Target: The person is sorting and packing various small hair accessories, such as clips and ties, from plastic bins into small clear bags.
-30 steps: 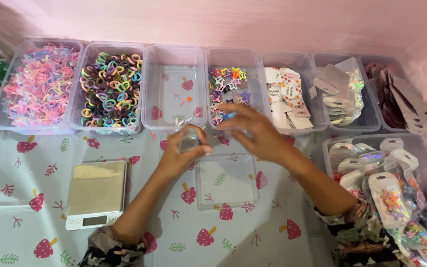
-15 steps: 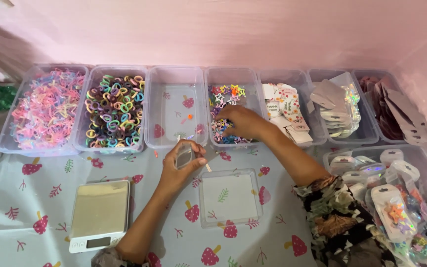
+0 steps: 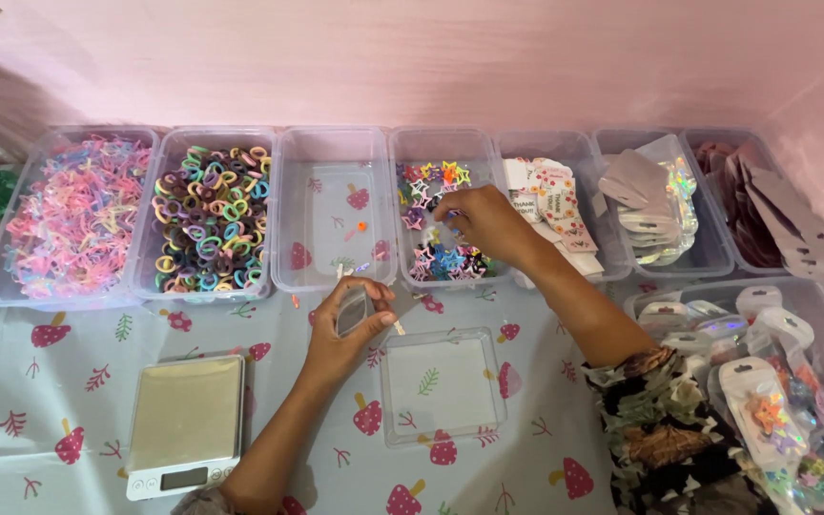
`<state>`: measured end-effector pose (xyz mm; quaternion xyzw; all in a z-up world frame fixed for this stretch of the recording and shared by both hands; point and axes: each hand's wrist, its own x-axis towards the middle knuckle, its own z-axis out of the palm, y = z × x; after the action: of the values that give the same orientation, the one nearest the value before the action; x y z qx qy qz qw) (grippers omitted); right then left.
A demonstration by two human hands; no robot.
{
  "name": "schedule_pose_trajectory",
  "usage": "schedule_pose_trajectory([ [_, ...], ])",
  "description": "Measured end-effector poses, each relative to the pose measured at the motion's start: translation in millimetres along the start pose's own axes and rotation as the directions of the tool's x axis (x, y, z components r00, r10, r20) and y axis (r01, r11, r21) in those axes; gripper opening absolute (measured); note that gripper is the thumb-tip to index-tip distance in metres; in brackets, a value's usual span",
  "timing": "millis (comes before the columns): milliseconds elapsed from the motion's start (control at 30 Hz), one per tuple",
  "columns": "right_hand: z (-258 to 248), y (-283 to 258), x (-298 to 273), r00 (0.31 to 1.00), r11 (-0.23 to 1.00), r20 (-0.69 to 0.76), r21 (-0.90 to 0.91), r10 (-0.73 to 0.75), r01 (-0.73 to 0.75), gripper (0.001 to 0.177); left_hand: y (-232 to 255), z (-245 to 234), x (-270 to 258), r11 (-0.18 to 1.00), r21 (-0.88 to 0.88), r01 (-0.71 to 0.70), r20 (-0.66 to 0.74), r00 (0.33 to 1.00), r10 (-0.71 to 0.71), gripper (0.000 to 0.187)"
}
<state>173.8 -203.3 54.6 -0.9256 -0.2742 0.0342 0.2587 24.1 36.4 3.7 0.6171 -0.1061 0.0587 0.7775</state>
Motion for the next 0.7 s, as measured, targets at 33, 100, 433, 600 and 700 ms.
schedule_pose_trajectory([
  [33,-1,1,-1,1.000,1.000,-0.003,0.000,0.004,-0.004,0.014,2,0,1,1.000,0.000,0.001,0.005,1.000,-0.001,0.027],
  [100,-3,1,-4,0.997,0.994,-0.070,0.102,-0.036,0.043,0.015,5,1,2,1.000,-0.005,-0.011,0.011,1.000,0.011,0.026],
  [433,-9,-89,-96,0.971,0.921,0.104,0.354,-0.214,0.165,0.017,15,5,1,0.999,0.023,0.023,0.006,1.000,-0.023,0.027],
  [600,14,-99,-115,0.925,0.976,0.351,0.206,-0.146,0.075,0.021,17,4,0,0.999,0.037,-0.005,0.049,0.999,0.003,0.027],
  [700,-9,-99,-110,0.973,0.972,0.172,0.204,-0.154,0.117,0.020,16,7,-2,1.000,0.025,0.000,0.013,1.000,0.000,0.024],
])
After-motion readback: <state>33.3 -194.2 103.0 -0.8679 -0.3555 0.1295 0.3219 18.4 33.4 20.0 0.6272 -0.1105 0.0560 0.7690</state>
